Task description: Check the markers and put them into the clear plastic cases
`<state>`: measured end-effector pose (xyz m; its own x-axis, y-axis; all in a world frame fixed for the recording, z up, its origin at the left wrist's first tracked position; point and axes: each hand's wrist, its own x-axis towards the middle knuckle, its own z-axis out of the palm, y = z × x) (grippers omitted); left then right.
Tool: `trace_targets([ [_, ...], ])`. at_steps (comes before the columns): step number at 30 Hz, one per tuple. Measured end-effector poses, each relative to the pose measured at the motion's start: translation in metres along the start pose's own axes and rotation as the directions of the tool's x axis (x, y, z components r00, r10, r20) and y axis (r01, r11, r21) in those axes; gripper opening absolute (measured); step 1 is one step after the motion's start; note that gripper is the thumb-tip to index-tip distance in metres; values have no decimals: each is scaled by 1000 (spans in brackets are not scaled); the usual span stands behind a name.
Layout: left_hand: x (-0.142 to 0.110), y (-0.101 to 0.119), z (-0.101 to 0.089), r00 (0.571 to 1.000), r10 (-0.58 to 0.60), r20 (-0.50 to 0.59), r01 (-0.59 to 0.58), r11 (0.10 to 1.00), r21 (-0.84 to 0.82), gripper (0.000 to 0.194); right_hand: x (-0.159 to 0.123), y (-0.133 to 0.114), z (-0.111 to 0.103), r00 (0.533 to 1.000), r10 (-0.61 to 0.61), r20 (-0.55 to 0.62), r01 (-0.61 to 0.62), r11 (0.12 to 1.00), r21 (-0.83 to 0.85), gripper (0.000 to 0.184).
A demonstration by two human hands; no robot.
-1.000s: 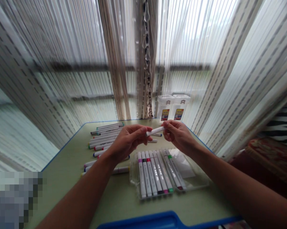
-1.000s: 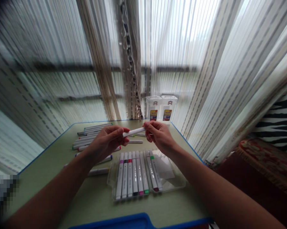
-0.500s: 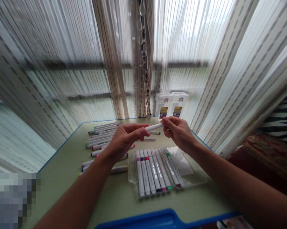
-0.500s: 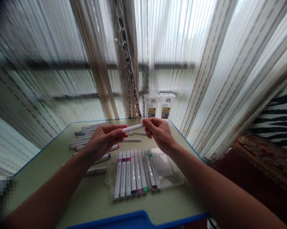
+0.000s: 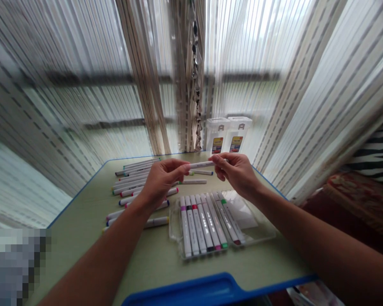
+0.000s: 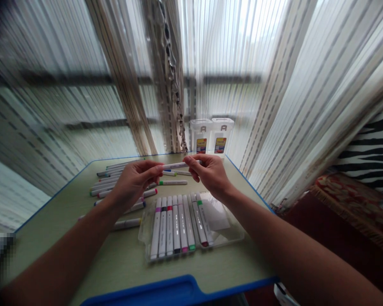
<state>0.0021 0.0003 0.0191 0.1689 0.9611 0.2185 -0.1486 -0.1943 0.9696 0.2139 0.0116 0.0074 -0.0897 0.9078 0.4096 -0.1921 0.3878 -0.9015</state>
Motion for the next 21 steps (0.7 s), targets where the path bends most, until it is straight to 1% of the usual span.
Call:
trace_targets([
  [10,0,-1,1,1000,3,18,-5,996,85,31,-2,-2,1,997,9,81,-9,1000,-5,30],
  [14,-1,-3,1,999,1,44,-8,988,154,30,-4,-3,3,993,30,115,-28,1000,-13,30],
  [18,-3,-1,2,999,-23,26,18,982,186,30,-6,-6,5,994,33,108,-29,999,-40,29],
  [21,-5,1,6,1000,-9,23,4,979,202,29,-8,-9,7,995,44,88,-35,994,-105,31],
])
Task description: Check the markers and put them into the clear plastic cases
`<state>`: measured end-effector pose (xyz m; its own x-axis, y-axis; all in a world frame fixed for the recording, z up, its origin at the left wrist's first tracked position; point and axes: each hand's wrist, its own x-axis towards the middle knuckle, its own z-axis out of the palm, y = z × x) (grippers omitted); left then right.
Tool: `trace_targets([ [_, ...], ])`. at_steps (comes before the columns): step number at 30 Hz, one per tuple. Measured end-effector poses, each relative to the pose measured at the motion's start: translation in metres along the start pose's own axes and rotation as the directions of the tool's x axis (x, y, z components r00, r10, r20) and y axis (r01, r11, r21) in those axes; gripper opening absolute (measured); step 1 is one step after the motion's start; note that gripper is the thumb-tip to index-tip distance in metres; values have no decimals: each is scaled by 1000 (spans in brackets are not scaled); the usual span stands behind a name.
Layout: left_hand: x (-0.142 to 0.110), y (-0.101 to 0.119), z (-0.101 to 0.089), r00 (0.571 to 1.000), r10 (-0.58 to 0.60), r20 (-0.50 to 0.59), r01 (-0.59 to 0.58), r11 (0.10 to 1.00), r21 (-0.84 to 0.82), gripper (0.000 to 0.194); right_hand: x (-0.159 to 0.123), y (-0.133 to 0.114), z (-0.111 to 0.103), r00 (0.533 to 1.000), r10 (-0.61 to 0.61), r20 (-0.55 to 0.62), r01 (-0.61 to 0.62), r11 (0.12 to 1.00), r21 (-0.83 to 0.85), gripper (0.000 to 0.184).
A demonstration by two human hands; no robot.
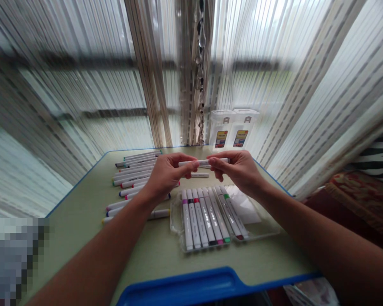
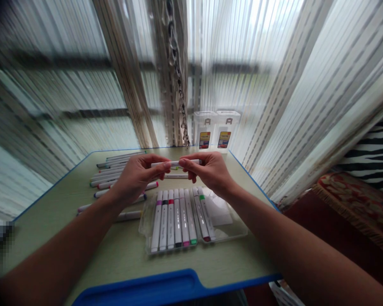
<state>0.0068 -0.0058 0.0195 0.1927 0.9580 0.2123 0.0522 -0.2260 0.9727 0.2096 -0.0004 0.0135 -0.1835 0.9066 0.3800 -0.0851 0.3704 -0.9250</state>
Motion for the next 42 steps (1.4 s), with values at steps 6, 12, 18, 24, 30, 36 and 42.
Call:
trace_targets([
  [6,-2,3,7,995,72,73,-76,996,53,21,-4,1,1,992,-119,30,123,951,-285,29],
  [12,-2,2,9,979,126,163,-131,991,22,20,-5,1,1,985,-174,17,165,891,-423,29],
  [18,-1,1,8,983,130,131,-131,991,-5,19,-3,-4,3,1000,-21,5,21,967,-254,32],
  [24,4,-4,1,996,81,28,-76,987,-139,21,-2,-4,0,999,40,2,-40,992,-118,26],
  [30,7,-2,-4,997,77,-19,-79,957,-280,16,1,-2,-4,999,47,21,-48,999,15,20],
  [36,8,-2,-5,997,53,-50,-67,945,-321,15,1,-6,-5,996,67,51,-72,991,116,17],
  [42,9,-2,-6,996,53,-68,-75,924,-376,14,1,-10,-6,990,98,106,-119,969,217,19],
])
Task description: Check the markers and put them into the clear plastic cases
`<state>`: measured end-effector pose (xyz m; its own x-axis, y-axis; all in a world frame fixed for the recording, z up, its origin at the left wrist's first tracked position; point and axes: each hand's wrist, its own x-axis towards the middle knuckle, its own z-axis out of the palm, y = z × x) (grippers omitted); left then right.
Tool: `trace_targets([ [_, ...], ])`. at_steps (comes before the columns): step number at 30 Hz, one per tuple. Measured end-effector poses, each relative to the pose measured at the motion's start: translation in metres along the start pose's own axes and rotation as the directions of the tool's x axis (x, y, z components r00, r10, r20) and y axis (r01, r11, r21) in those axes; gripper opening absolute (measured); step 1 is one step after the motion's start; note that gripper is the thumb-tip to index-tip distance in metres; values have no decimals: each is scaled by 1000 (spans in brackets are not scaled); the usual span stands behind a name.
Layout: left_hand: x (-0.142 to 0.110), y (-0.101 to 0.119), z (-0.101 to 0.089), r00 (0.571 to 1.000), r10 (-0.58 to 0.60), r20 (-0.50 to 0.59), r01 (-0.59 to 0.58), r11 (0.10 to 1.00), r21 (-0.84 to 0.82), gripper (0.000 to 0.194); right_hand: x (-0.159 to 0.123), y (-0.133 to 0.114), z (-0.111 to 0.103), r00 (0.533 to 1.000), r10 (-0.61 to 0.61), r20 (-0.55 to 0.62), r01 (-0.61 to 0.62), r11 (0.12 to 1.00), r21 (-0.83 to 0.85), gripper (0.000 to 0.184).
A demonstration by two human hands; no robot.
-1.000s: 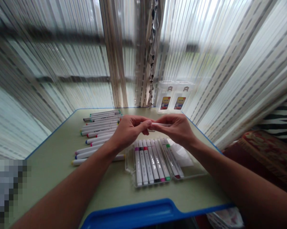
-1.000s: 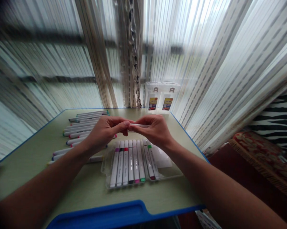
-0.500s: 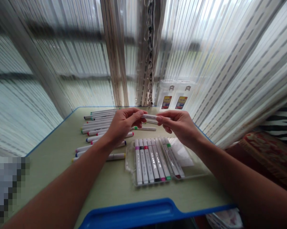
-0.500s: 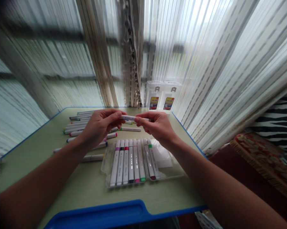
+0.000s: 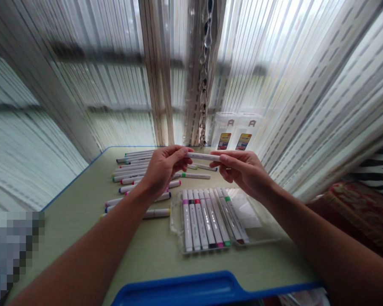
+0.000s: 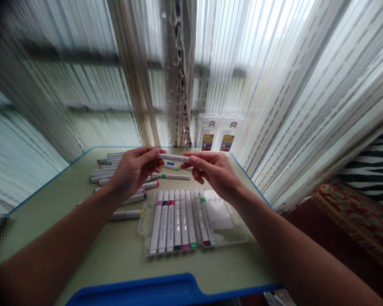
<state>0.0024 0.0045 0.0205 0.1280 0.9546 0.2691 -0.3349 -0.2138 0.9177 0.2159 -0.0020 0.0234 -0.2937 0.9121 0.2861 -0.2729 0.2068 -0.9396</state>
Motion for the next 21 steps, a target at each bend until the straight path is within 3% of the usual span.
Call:
trace_targets([
  [12,-1,1,-1,1000,-12,1,12,998,-53,21,0,-2,-5,995,24,97,-31,997,76,24],
  [21,-1,0,2,1000,-10,21,11,999,-51,35,5,3,-6,998,-7,-70,8,1000,11,22],
])
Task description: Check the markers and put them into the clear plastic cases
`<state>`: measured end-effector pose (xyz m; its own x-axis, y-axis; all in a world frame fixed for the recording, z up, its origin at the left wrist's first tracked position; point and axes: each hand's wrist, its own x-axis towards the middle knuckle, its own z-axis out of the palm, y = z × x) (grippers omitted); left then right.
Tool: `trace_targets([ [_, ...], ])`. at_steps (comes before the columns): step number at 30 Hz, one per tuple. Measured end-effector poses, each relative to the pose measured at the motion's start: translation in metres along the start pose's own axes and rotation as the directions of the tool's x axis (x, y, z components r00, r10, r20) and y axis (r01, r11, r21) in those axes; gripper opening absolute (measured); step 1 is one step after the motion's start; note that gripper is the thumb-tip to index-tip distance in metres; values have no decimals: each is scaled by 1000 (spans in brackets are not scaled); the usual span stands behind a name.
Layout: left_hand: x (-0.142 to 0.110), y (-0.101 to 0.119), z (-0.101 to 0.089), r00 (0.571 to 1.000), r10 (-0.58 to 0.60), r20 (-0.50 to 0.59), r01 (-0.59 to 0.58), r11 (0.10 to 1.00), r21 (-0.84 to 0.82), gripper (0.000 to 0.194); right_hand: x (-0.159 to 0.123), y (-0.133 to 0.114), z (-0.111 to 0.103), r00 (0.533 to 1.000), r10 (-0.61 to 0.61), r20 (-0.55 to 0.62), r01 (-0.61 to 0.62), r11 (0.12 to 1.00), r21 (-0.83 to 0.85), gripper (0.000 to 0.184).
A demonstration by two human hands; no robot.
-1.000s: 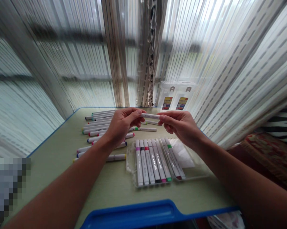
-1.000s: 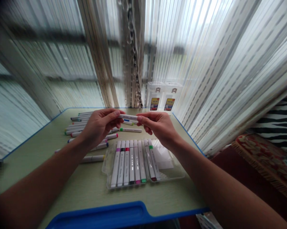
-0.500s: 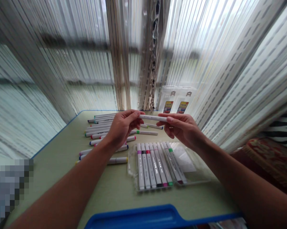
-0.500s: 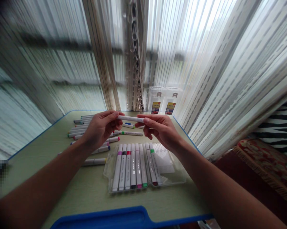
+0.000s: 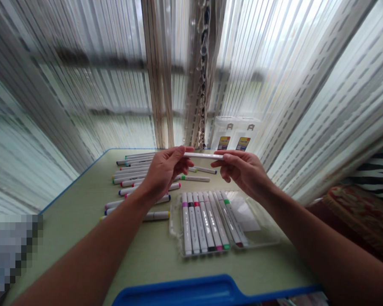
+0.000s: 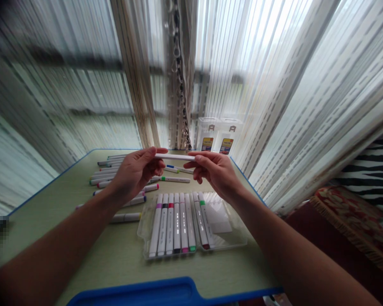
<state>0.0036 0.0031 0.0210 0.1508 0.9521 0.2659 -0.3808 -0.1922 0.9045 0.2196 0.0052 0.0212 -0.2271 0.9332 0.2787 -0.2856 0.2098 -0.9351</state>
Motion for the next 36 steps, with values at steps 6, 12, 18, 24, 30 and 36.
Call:
trace_targets([
  [6,-2,0,1,1000,-9,28,8,999,39,38,2,0,2,998,-32,-48,31,999,-32,23],
  [12,-2,0,0,1000,-3,21,1,997,75,35,4,-1,-2,994,-8,-109,5,1000,-28,25],
  [18,-3,4,0,999,-10,39,9,999,34,29,8,0,-7,988,33,-150,-31,999,16,25],
  [24,-5,5,1,999,-10,50,7,998,67,27,7,-1,-7,987,39,-155,-39,999,6,24],
  [30,-3,1,-2,999,25,42,-32,983,180,25,6,1,-7,995,-9,-102,7,1000,-16,25],
  [36,-3,-2,-1,998,50,44,-62,949,310,24,2,7,-6,998,-50,-38,45,990,-131,27],
])
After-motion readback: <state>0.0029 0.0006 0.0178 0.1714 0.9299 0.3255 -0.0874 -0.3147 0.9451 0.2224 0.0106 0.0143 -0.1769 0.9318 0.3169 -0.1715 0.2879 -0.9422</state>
